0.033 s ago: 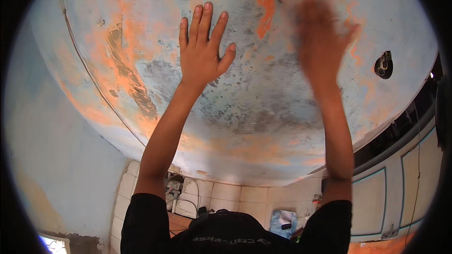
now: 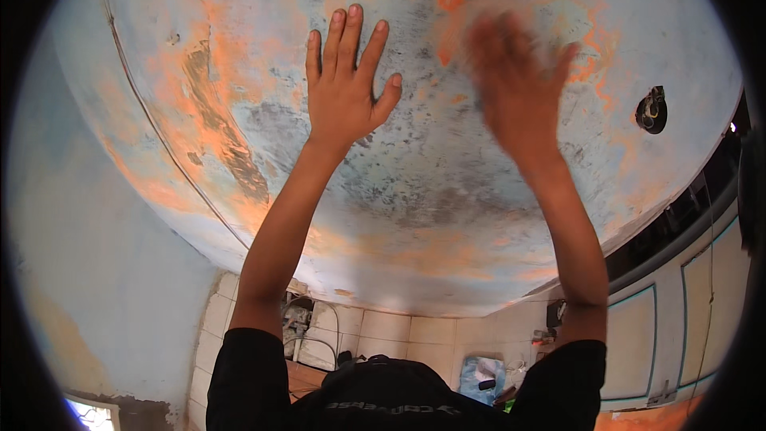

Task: The person sands a wall with sandpaper by hand, rubbing it across different areas of the surface.

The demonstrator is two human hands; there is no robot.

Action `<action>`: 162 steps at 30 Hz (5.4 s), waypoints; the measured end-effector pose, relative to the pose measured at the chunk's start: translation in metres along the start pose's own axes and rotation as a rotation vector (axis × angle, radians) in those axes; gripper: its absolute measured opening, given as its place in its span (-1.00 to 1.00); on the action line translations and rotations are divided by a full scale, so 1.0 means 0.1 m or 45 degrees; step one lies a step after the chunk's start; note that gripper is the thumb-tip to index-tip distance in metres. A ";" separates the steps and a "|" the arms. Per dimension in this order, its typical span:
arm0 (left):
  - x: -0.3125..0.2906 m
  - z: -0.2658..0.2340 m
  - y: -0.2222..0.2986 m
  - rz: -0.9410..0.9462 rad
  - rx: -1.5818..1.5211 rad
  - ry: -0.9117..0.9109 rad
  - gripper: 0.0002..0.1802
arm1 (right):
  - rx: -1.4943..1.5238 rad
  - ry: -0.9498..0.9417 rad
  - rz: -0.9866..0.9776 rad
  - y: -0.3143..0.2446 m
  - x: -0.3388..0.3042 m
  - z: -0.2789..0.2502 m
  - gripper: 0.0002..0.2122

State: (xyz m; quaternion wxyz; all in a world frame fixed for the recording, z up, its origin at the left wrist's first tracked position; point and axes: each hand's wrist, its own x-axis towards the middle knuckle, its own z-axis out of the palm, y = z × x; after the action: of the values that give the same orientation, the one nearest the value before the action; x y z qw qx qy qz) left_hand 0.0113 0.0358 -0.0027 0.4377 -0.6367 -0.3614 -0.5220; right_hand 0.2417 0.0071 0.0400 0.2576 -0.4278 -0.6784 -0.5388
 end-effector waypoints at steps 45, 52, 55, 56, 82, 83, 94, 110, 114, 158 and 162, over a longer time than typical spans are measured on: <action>-0.02 -0.03 -0.07 0.012 0.033 -0.013 -0.40 | 0.202 -0.031 0.170 0.38 -0.52 0.15 -0.59; -0.02 -0.01 -0.04 0.021 0.031 0.000 -0.41 | 0.170 -0.367 -0.070 -0.40 -0.81 0.16 -0.52; -0.05 -0.01 -0.07 0.020 0.039 0.000 -0.40 | 0.069 -0.108 0.138 0.00 -0.49 0.04 -0.53; -0.05 -0.01 -0.05 0.022 0.044 0.002 -0.40 | 0.004 0.046 0.385 0.30 -0.33 -0.03 -0.52; -0.01 0.01 -0.02 0.039 0.050 0.016 -0.40 | 0.150 -0.174 0.043 0.16 -0.32 -0.10 -0.47; -0.04 0.01 -0.06 0.034 0.050 0.005 -0.40 | 0.162 -0.168 0.037 0.13 -0.30 -0.05 -0.47; -0.05 0.00 -0.04 0.003 0.005 0.016 -0.42 | 0.272 -0.006 -0.308 0.04 0.09 -0.16 -0.54; -0.01 -0.04 0.03 -0.013 -0.042 0.015 -0.42 | 0.247 0.522 0.346 0.26 0.49 0.01 -0.59; -0.07 -0.04 -0.04 -0.016 -0.013 -0.010 -0.40 | 0.411 0.119 -0.237 -0.22 0.29 -0.01 -0.59; 0.16 -0.12 0.46 0.138 -0.352 -0.180 -0.36 | 0.663 0.041 -0.144 -0.12 0.03 -0.24 -0.44; 0.17 -0.10 0.50 0.124 -0.217 -0.250 -0.37 | 0.634 0.051 0.076 -0.01 -0.34 -0.26 -0.43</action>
State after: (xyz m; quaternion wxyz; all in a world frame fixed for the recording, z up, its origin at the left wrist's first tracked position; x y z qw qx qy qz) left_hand 0.0569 0.0083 0.0055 0.3695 -0.7363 -0.3254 -0.4641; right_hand 0.2550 -0.0277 0.0196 0.3843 -0.3601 -0.7721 -0.3556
